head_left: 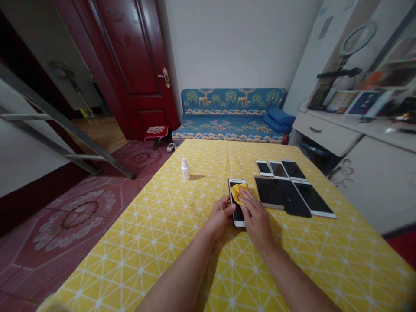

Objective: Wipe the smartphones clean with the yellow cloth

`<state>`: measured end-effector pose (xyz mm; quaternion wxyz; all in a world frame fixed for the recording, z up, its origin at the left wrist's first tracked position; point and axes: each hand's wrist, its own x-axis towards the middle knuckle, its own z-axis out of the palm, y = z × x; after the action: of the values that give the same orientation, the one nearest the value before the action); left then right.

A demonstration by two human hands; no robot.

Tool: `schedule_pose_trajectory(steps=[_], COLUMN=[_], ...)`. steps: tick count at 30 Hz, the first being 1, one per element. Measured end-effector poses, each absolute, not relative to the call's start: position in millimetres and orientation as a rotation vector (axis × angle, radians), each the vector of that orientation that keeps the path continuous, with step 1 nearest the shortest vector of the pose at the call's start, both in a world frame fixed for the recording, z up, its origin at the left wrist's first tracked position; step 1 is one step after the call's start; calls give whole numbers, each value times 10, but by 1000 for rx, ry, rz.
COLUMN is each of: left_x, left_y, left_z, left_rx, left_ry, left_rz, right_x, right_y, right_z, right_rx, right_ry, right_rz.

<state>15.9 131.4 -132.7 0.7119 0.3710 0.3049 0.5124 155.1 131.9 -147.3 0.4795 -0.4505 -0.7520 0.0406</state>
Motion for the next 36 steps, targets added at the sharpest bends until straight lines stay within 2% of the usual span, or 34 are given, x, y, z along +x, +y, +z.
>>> schedule_pose_trajectory(steps=[6,15,21,28,36], left_x=[176,192,196,194,156], left_y=[1291,1245,1231,1247,1268], left_z=[-1347,-1269,-1282,-1294,-1311], left_rx=[888,918,957,986,978], left_ry=[691,638,656,580,622], left_rz=[1094,999,998,956,1003], right_x=[1539,1678,1664,1795,1712], right_y=[1370,1448,1440,1457,1422], right_z=[-1484,-1558,-1430,-1441,-1423], right_rx=[-1081,-1315,-1090,-1238,-1059], right_ry=[-1918,-1751,-1976,-1815,-1988], right_rz=[125,42,48,2,-9])
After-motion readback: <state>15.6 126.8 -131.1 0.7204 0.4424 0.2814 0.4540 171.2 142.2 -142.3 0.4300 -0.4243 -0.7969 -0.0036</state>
